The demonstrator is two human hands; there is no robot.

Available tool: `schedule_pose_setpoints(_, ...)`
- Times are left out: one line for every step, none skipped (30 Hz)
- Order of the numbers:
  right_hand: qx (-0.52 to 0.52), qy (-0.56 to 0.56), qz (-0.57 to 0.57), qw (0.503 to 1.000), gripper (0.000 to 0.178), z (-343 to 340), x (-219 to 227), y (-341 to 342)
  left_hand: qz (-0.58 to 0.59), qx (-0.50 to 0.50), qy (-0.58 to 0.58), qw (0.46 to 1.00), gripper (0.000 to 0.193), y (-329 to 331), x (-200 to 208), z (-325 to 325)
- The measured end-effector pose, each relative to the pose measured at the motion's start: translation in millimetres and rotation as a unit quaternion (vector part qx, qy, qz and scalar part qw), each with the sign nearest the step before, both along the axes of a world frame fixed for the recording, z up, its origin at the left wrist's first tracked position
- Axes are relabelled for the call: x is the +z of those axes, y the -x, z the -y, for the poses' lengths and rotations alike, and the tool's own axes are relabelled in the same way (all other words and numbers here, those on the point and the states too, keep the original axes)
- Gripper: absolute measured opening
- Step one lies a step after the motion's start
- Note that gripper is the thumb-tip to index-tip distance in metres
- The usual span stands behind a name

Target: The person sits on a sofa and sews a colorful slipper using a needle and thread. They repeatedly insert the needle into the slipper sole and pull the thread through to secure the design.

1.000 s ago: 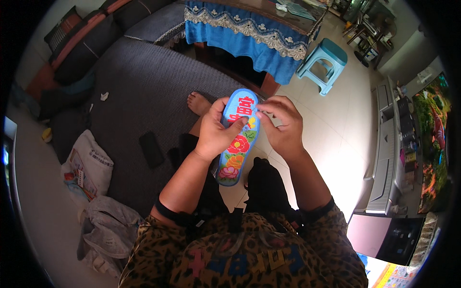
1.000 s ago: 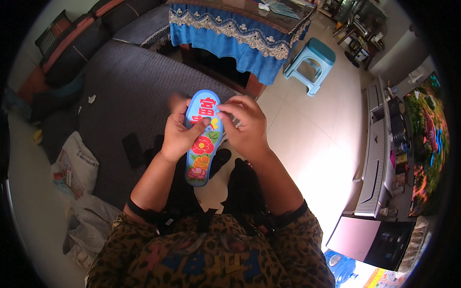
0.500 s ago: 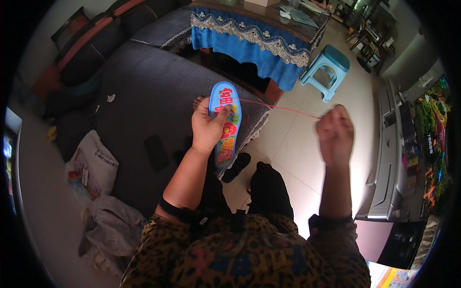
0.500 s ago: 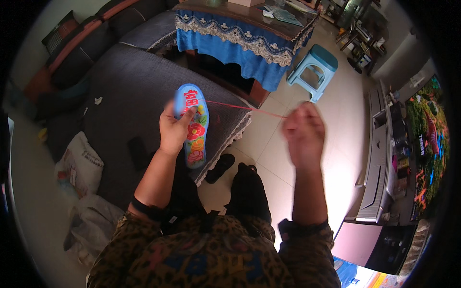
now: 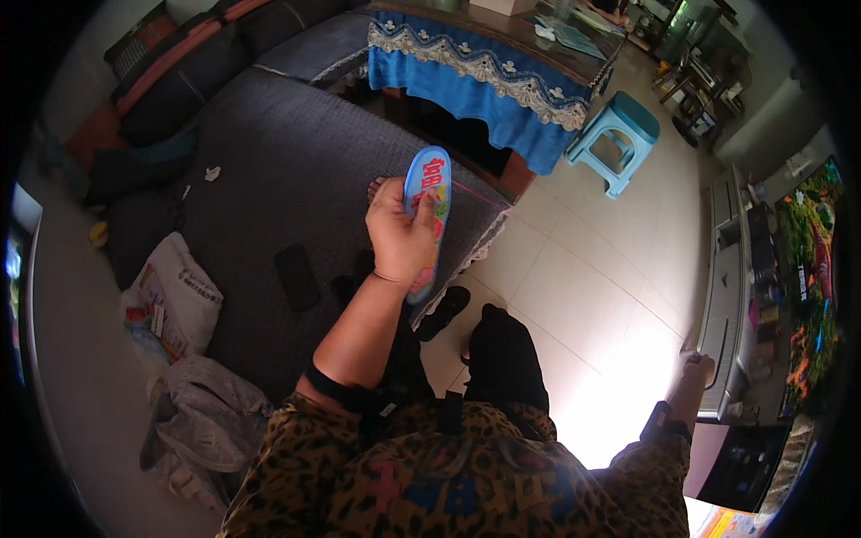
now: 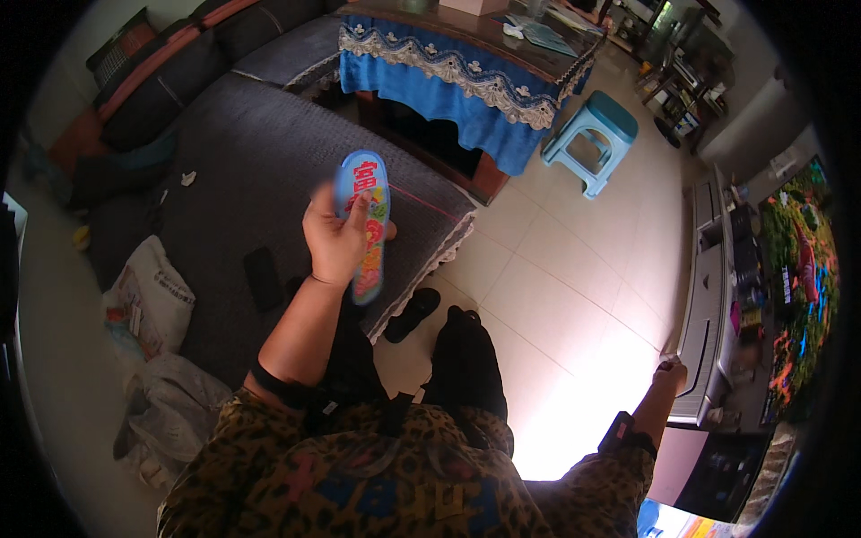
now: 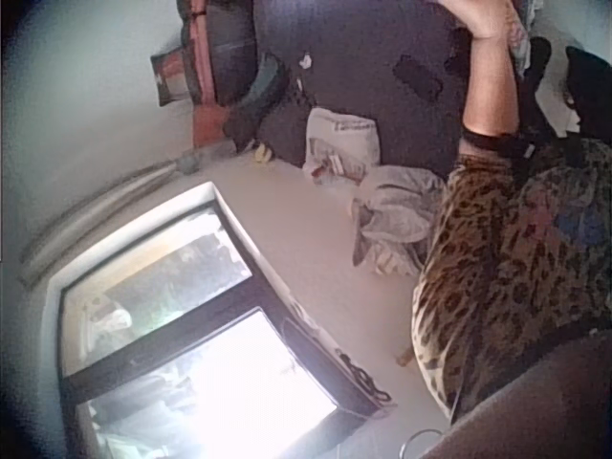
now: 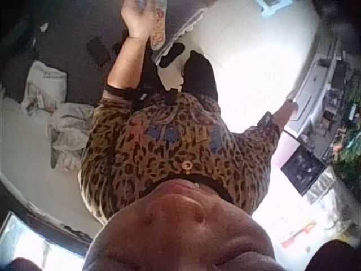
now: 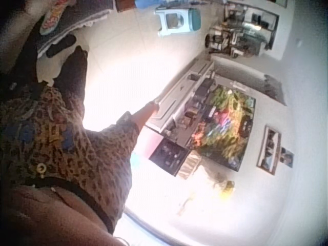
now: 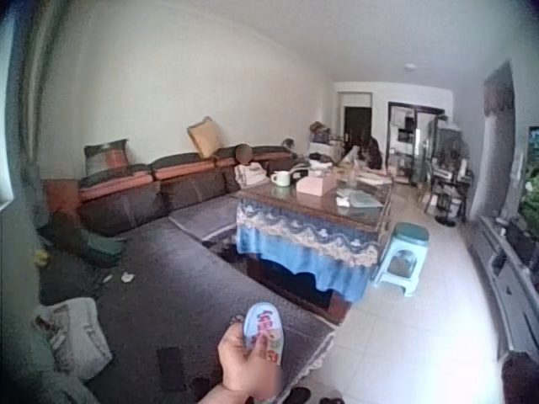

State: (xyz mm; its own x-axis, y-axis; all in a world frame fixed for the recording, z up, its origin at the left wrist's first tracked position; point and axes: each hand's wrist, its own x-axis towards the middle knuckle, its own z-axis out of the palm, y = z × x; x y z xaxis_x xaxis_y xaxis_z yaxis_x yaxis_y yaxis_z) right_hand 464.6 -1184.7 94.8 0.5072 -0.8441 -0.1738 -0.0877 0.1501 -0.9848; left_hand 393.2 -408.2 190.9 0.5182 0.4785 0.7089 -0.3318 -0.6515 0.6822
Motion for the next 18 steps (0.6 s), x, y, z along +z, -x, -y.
schedule_pose_setpoints(-0.018,0.077,-0.06,0.995,0.022,0,-3,2,0.004,-0.04,0.11,0.993,0.01,-2,0,3)
schedule_pose_setpoints(0.036,0.199,-0.092,0.975,0.017,-10,-3,0,0.006,-0.079,0.219,0.972,0.01,-4,1,6)
schedule_pose_setpoints(0.064,0.323,-0.127,0.936,0.015,-29,0,-6,-0.009,-0.117,0.324,0.939,0.01,-5,2,10)
schedule_pose_setpoints(0.063,0.334,-0.113,0.934,0.013,-53,10,-13,-0.014,-0.149,0.387,0.91,0.008,-3,4,8)
schedule_pose_setpoints(0.069,0.331,-0.096,0.936,0.015,-88,22,-23,-0.02,-0.184,0.42,0.889,0.008,-2,7,8)
schedule_pose_setpoints(0.085,0.269,-0.047,0.958,0.018,-128,36,-29,-0.026,-0.219,0.449,0.866,0.007,1,9,8)
schedule_pose_setpoints(0.124,0.264,-0.015,0.956,0.023,-172,52,-32,-0.027,-0.252,0.477,0.842,0.007,4,11,8)
schedule_pose_setpoints(0.197,0.225,0.067,0.952,0.019,-218,67,-32,-0.052,-0.265,0.494,0.827,0.008,7,13,10)
schedule_pose_setpoints(0.244,0.243,0.113,0.932,0.019,-264,81,-28,-0.046,-0.294,0.493,0.818,0.009,9,14,11)
schedule_pose_setpoints(0.302,0.223,0.15,0.915,0.018,-307,97,-24,-0.05,-0.305,0.498,0.81,0.01,10,15,15)
schedule_pose_setpoints(0.347,0.214,0.157,0.899,0.014,-346,112,-19,-0.049,-0.328,0.498,0.801,0.011,11,16,19)
schedule_pose_setpoints(0.406,0.243,0.178,0.863,0.011,-382,127,-10,-0.062,-0.33,0.494,0.802,0.013,11,17,20)
schedule_pose_setpoints(0.447,0.226,0.184,0.846,0.009,-412,139,0,-0.07,-0.33,0.49,0.804,0.014,11,17,23)
schedule_pose_setpoints(0.463,0.234,0.213,0.828,0.009,-443,147,7,-0.079,-0.333,0.486,0.804,0.014,12,18,26)
schedule_pose_setpoints(0.497,0.249,0.184,0.811,0.008,-466,156,16,-0.086,-0.334,0.48,0.807,0.014,13,18,27)
schedule_pose_setpoints(0.513,0.296,0.193,0.783,0.007,-485,162,26,-0.089,-0.348,0.47,0.806,0.015,13,18,31)
schedule_pose_setpoints(0.522,0.331,0.202,0.759,0.007,-505,166,32,-0.092,-0.355,0.459,0.809,0.015,13,18,32)
schedule_pose_setpoints(0.532,0.359,0.182,0.745,0.008,-521,169,39,-0.096,-0.357,0.45,0.813,0.016,14,17,34)
